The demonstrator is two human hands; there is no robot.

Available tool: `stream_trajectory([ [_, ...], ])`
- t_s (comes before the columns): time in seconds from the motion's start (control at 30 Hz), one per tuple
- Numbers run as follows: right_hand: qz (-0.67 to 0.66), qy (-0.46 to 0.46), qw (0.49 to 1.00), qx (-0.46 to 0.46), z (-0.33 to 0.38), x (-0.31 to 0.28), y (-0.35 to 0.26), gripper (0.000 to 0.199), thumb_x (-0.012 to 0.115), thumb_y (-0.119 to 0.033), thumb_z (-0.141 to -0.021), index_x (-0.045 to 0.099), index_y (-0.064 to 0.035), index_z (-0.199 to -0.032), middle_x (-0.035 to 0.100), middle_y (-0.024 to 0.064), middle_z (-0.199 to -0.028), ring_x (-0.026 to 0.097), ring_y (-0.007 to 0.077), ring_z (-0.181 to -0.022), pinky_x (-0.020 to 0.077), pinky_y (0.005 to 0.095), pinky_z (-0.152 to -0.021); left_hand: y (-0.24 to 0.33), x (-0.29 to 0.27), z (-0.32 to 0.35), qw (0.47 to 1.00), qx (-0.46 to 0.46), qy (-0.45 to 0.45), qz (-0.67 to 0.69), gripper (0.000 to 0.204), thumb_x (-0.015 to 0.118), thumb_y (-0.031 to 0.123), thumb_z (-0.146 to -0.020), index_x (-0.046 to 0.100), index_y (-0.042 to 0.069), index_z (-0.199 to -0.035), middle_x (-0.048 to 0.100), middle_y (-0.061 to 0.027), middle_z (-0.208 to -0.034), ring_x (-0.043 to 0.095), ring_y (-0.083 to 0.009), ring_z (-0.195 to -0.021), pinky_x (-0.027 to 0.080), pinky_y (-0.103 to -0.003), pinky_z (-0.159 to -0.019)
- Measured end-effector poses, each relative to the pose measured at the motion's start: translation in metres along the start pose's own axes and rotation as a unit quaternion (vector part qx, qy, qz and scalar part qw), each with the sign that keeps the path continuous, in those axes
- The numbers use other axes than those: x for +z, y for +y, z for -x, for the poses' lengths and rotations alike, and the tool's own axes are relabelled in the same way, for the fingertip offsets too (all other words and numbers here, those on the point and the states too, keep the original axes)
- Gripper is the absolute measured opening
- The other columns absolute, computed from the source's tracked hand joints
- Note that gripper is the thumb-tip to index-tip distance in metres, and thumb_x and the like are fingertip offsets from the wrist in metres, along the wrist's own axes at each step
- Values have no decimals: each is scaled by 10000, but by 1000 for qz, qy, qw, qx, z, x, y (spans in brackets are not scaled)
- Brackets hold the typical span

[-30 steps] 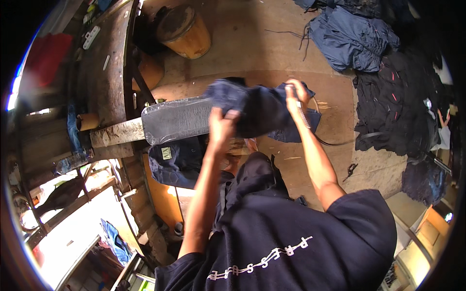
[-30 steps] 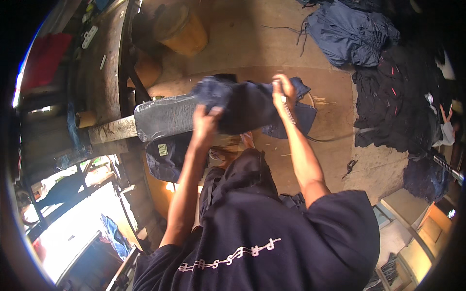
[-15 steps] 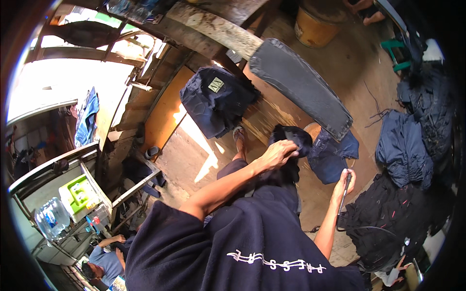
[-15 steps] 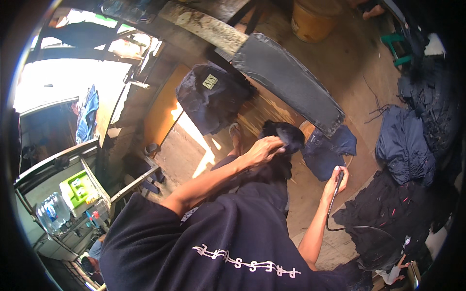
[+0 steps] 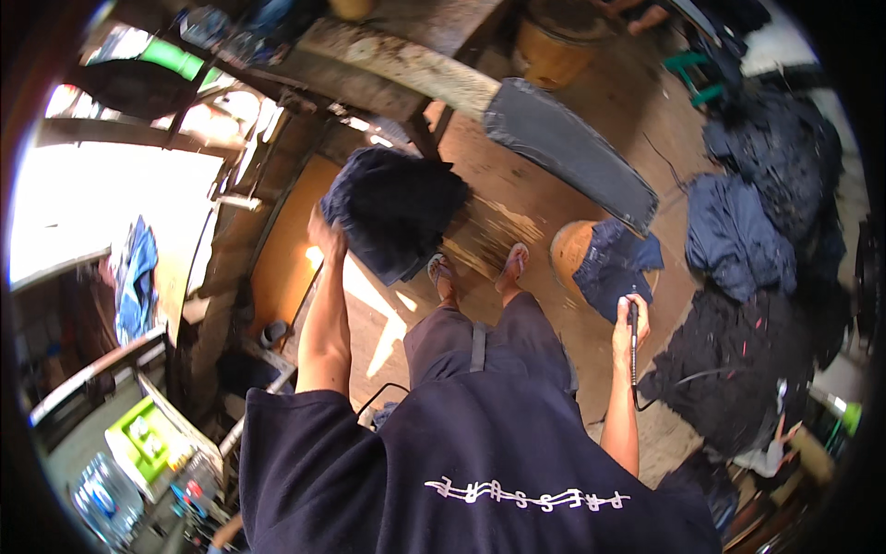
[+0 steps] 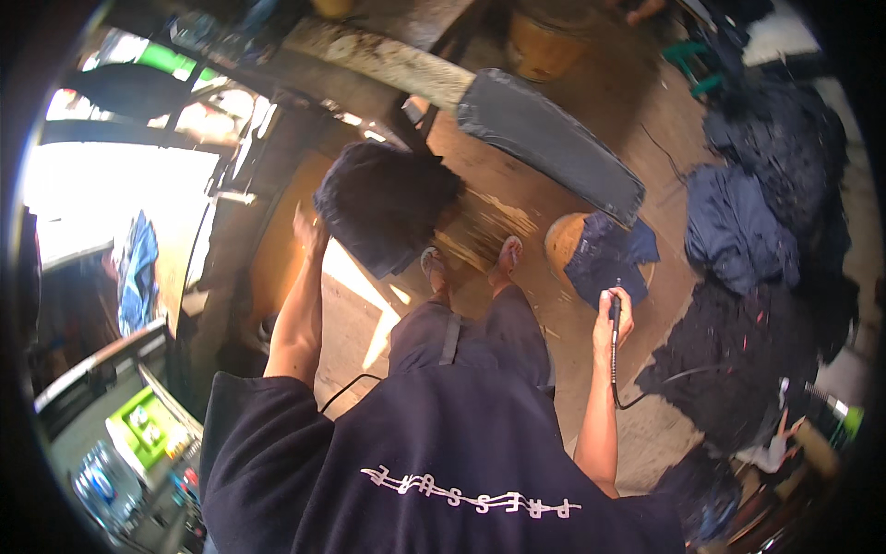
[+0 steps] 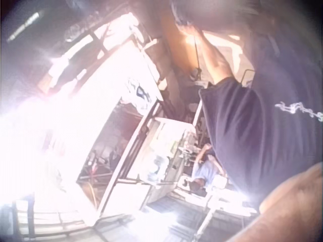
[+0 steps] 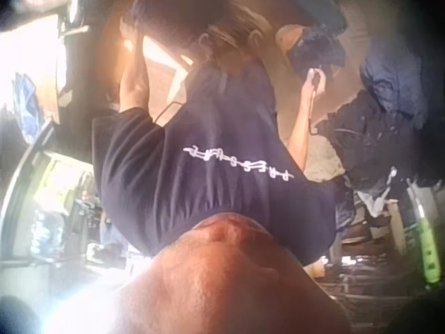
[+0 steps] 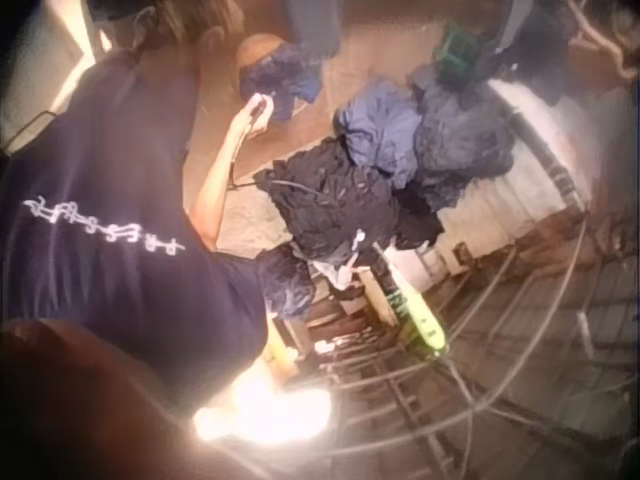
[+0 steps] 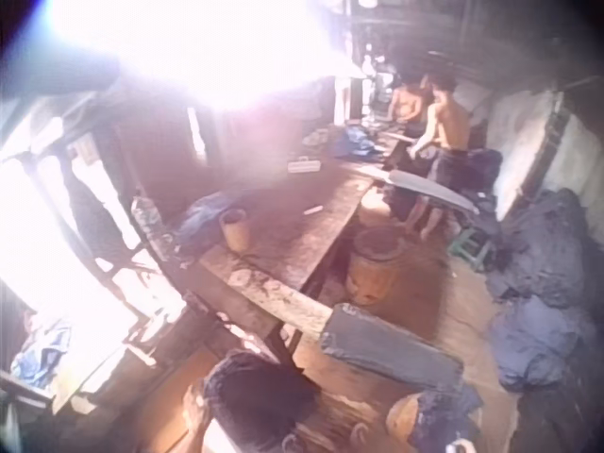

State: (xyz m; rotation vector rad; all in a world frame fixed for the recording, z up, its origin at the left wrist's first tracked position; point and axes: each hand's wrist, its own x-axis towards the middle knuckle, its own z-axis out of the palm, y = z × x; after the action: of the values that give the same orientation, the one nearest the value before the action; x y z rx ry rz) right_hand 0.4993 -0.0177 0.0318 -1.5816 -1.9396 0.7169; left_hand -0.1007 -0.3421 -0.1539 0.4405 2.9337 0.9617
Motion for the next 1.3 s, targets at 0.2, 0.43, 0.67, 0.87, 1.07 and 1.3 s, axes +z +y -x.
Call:
stream_trajectory([
  [0.2, -76, 101, 977, 169, 57, -28, 56, 258, 814, -274, -1026, 759, -54, -1151, 741, 19, -1024, 652, 136, -938, 537, 320, -887, 12, 97, 155, 884, 62, -463, -18, 606, 786, 223, -947, 623, -60, -1458, 739, -255, -1351, 683, -446, -1293, 533, -495, -1142],
  [0.43, -177, 156, 933, 271, 31, -36, 131, 311, 778, -311, -1075, 737, -20, -1177, 737, 21, -1045, 664, 108, -972, 543, 296, -886, 240, 262, 280, 690, 174, -701, 52, 410, 729, 302, -1027, 726, 6, -1309, 781, -192, -1259, 736, -382, -1150, 564, -441, -1013],
  [0.67, -149, 108, 938, 295, -38, -53, 205, 189, 696, -126, -1109, 687, 2, -1247, 794, 153, -1175, 746, 215, -1147, 549, 361, -1069, 365, 498, 431, 738, -160, -617, 221, 867, 922, 428, -894, 555, -78, -1494, 694, -167, -1431, 622, -299, -1380, 402, -393, -1241],
  [0.87, -163, 108, 916, 352, -49, -53, 246, 167, 693, -79, -1100, 691, 26, -1230, 778, 144, -1193, 727, 225, -1165, 547, 371, -1069, 391, 544, 503, 910, 100, -400, -49, 789, 918, 310, -883, 537, -25, -1488, 628, -280, -1392, 656, -472, -1257, 530, -515, -1105],
  [1.07, -145, 100, 918, 354, -66, -64, 249, 174, 696, -118, -1109, 700, 3, -1234, 783, 160, -1204, 713, 212, -1158, 549, 365, -1020, 436, 512, 489, 879, 0, -476, -40, 402, 823, 333, -958, 659, -11, -1088, 682, -258, -1103, 675, -465, -1055, 528, -561, -912],
  [1.3, -80, 133, 956, 247, -150, -92, 238, 441, 882, -112, -958, 658, -41, -1331, 750, 132, -1304, 684, 251, -1251, 536, 420, -1070, 518, 401, 481, 714, 220, -640, 178, 221, 656, 155, -1099, 478, 92, -1216, 663, -263, -951, 681, -526, -895, 485, -582, -691],
])
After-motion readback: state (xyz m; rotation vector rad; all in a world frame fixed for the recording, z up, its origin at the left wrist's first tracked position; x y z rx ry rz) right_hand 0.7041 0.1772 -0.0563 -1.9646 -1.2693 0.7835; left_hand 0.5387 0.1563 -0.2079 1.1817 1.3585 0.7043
